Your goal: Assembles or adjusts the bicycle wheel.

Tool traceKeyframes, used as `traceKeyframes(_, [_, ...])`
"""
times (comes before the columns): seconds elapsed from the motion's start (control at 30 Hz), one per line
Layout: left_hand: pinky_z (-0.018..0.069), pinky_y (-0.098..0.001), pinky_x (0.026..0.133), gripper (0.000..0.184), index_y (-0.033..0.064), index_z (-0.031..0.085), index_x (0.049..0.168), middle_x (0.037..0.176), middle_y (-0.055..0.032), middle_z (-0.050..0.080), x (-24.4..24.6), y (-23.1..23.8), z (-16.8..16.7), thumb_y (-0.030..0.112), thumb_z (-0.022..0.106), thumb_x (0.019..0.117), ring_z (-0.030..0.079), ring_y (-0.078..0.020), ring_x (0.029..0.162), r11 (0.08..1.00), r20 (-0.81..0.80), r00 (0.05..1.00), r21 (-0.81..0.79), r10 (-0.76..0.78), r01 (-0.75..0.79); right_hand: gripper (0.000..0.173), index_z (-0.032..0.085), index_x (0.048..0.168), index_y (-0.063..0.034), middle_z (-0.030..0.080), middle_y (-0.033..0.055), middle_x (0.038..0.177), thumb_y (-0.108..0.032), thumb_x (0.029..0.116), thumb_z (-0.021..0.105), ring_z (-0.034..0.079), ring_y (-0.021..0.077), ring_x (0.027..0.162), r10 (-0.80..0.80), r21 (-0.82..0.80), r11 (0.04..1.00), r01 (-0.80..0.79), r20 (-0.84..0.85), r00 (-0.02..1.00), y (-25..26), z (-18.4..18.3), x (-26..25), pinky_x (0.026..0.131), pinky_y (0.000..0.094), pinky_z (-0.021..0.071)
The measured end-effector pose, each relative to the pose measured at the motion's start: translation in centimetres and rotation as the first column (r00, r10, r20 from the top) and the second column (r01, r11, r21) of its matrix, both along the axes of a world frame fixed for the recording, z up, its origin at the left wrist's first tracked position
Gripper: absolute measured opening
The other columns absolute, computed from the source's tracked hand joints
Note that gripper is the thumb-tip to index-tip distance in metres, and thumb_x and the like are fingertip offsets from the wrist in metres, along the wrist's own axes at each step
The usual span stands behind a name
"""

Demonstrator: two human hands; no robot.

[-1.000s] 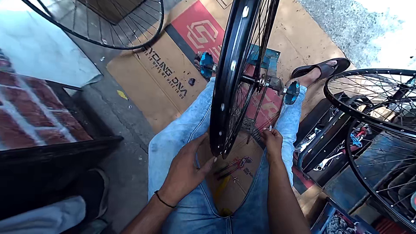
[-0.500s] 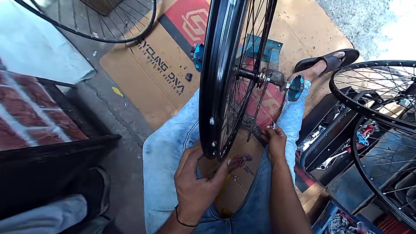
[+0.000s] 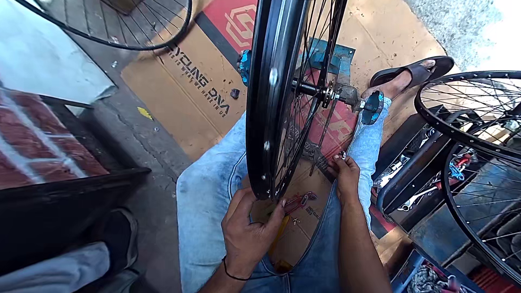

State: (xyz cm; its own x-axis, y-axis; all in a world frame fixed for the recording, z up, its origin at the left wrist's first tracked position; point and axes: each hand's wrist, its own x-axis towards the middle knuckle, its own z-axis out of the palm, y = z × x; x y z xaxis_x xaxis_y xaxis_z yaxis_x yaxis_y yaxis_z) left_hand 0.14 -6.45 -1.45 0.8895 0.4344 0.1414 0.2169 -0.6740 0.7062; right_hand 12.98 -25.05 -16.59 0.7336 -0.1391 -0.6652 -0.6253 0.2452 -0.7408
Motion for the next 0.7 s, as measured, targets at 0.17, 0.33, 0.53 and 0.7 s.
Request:
traceKeyframes(0.17, [0.0595, -0.0295, 0.085, 0.034, 0.0064, 0.075, 0.102, 0.103, -0.0047, 0.071, -0.13, -0.01, -0.08, 0.035, 0.079, 0.0833, 0.069, -0.0107, 0.097, 0.998, -0.004, 1.000, 0.066, -0.003, 0.003, 0.011, 0.062, 0.096, -0.0018, 0.070, 0.0101, 0.084, -0.011, 0.1007, 0.064, 0.071, 0.0178, 0.073, 0.000, -0.001, 1.000, 0.000, -0.003, 1.000, -0.04, -0.11, 0.03, 0.070, 0.0339, 0.0623])
traceKeyframes(0.33, [0.0588, -0.0288, 0.087, 0.039, 0.0053, 0.072, 0.105, 0.106, -0.0046, 0.069, -0.18, 0.03, 0.00, 0.036, 0.080, 0.0821, 0.068, -0.0105, 0.100, 0.998, 0.007, 1.000, 0.056, 0.001, -0.002, 0.010, 0.063, 0.098, -0.0015, 0.070, 0.0102, 0.085, -0.011, 0.1005, 0.065, 0.071, 0.0180, 0.073, -0.008, 0.007, 1.000, 0.008, -0.004, 1.000, -0.02, -0.17, 0.05, 0.069, 0.0338, 0.0626])
traceKeyframes(0.53, [0.0585, -0.0314, 0.089, 0.043, 0.0046, 0.071, 0.108, 0.108, -0.0063, 0.070, -0.39, 0.11, -0.11, 0.038, 0.080, 0.0819, 0.068, -0.0126, 0.102, 0.999, -0.007, 1.000, 0.047, 0.003, -0.002, 0.008, 0.063, 0.098, -0.0024, 0.070, 0.0098, 0.086, -0.010, 0.1002, 0.065, 0.071, 0.0178, 0.075, -0.007, 0.021, 1.000, 0.007, -0.006, 1.000, -0.05, -0.10, 0.07, 0.071, 0.0345, 0.0624])
traceKeyframes(0.7, [0.0588, -0.0319, 0.090, 0.046, 0.0033, 0.070, 0.110, 0.108, -0.0066, 0.069, -0.56, 0.10, -0.29, 0.039, 0.080, 0.0819, 0.068, -0.0125, 0.102, 0.999, -0.018, 1.000, 0.034, 0.007, -0.007, 0.009, 0.063, 0.099, -0.0022, 0.070, 0.0096, 0.087, -0.011, 0.1002, 0.065, 0.071, 0.0172, 0.075, -0.007, 0.021, 1.000, 0.007, -0.017, 1.000, -0.04, -0.13, 0.08, 0.071, 0.0332, 0.0622])
